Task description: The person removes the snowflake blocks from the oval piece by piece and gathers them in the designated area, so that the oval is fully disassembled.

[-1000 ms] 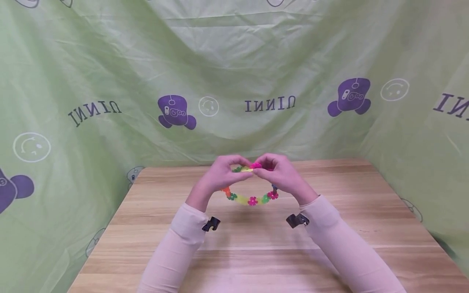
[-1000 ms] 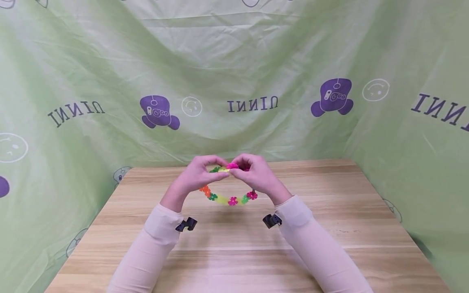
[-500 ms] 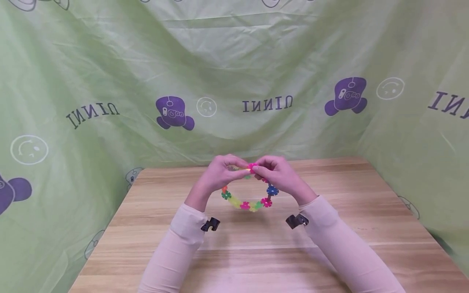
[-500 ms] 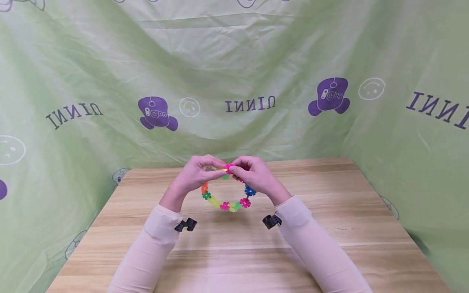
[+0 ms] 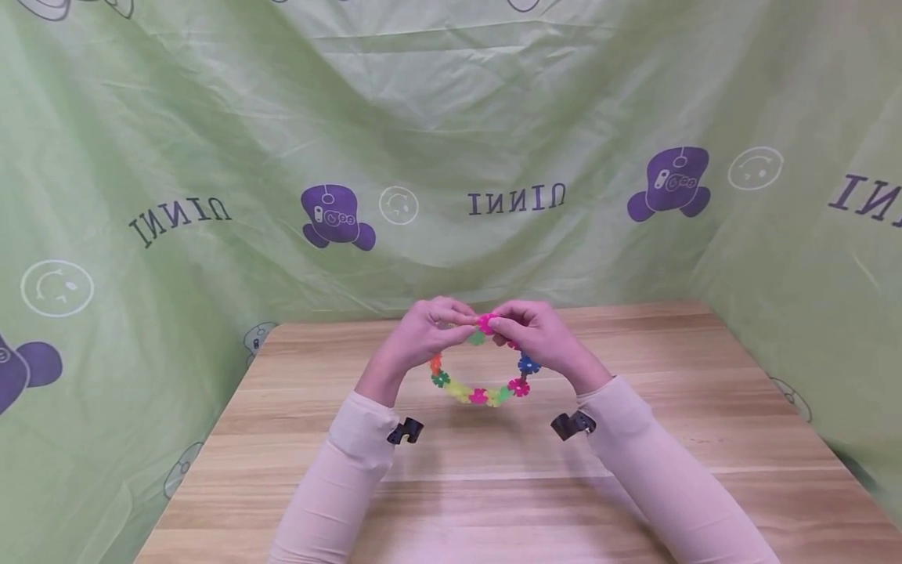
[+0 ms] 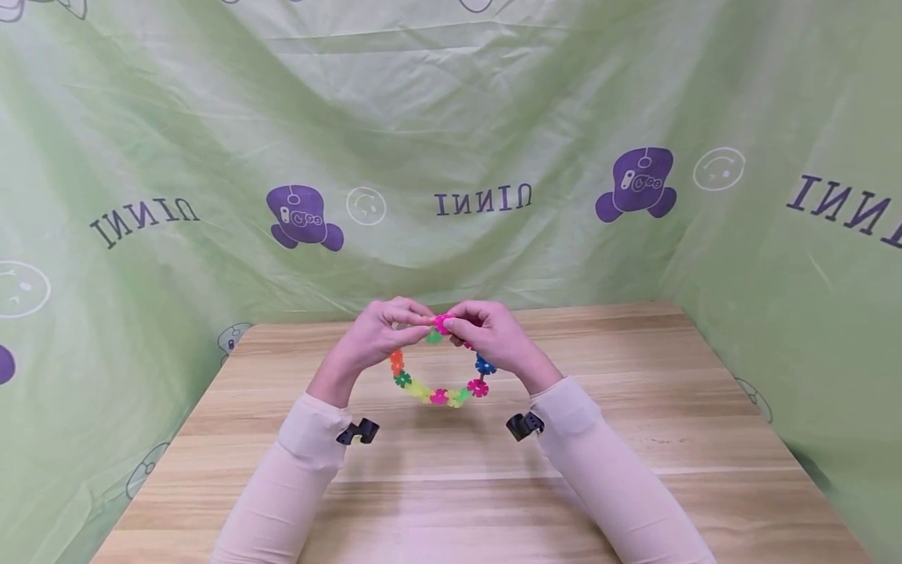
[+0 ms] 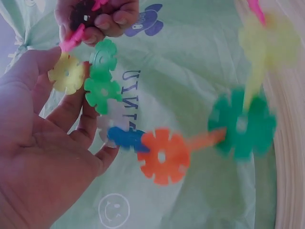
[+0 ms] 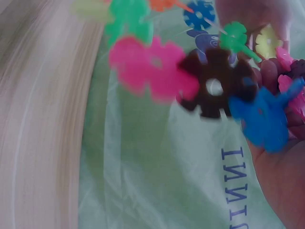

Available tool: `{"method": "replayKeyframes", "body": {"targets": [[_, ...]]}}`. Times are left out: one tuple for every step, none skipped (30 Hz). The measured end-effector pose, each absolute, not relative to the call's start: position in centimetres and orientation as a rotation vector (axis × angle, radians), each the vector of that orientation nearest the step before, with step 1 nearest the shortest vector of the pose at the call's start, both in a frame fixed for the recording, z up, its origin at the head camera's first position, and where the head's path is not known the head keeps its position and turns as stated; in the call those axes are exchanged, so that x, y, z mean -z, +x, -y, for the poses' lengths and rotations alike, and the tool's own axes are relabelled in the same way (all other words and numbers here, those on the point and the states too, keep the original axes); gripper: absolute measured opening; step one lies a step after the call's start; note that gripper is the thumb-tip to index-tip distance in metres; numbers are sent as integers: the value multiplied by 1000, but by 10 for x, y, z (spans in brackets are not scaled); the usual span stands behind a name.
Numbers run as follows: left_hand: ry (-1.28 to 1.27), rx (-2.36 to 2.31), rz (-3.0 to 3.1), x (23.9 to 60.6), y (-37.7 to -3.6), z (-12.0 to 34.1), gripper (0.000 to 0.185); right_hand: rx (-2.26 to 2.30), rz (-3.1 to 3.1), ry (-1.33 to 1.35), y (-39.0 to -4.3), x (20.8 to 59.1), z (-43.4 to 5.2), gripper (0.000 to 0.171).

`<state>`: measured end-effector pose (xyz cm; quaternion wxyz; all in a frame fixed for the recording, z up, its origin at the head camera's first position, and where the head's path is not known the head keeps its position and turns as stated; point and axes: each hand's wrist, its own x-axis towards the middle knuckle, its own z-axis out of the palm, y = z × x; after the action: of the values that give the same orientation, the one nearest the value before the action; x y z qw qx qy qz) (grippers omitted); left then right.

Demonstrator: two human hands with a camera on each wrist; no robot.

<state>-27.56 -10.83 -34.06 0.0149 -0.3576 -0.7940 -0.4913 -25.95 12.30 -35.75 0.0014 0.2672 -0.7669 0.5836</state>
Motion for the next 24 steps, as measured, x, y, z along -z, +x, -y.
{"method": "replayKeyframes", "body": {"targets": [[-1114,1525,2472,341,-276,109,16,-1831,2403,841,-260,357,-123,17],[-1112,1523,2474,341,-276,109,17,-1834,2398,842,-259,356,-123,18],[-1107,1520,2477,341,-276,109,17,-1833,2396,840,-259,356,-123,18],[-1103,1514,2482,342,-276,110,18,-1831,2397,837,-259,355,-123,18],[-1100,1510,2484,342,-277,110,19,-1831,2399,834,-259,355,-123,18],[-1097,1502,2485,342,-277,111,20,-1832,2400,831,-259,355,-122,18],[-1093,1495,2485,343,-277,111,21,-1833,2399,829,-259,355,-122,18],[-1089,1486,2483,343,-277,112,22,-1835,2398,826,-259,355,-122,18],[-1082,1476,2482,344,-278,112,24,-1835,2400,821,-259,355,-122,18],[-1074,1472,2477,344,-278,113,25,-1834,2402,815,-259,355,-122,17],[-1061,1473,2473,345,-278,114,26,-1833,2406,812,-259,354,-123,17],[-1044,1474,2469,345,-278,115,28,-1833,2409,808,-259,355,-123,17],[-1025,1489,2462,346,-279,116,29,-1831,2414,804,-259,355,-123,16],[-1002,1507,2457,347,-280,118,29,-1829,2418,801,-259,355,-124,16],[-976,1537,2451,349,-281,120,29,-1826,2422,799,-259,355,-124,16],[-947,1567,2447,351,-282,123,29,-1826,2425,797,-259,356,-124,16],[-912,1582,2450,353,-284,126,28,-1826,2426,796,-260,356,-125,16],[-876,1597,2454,356,-286,130,28,-1827,2425,794,-260,357,-125,16],[-837,1612,2460,359,-288,133,28,-1828,2425,794,-260,357,-125,16],[-797,1619,2472,363,-291,138,27,-1831,2423,795,-260,357,-125,15],[-757,1616,2488,367,-294,142,27,-1833,2423,795,-260,357,-125,15],[-717,1606,2509,371,-296,146,26,-1836,2424,795,-260,357,-126,15],[-681,1594,2531,376,-298,150,27,-1837,2425,795,-260,357,-126,15],[-655,1584,2554,380,-300,154,28,-1837,2427,796,-260,357,-125,15]]}}
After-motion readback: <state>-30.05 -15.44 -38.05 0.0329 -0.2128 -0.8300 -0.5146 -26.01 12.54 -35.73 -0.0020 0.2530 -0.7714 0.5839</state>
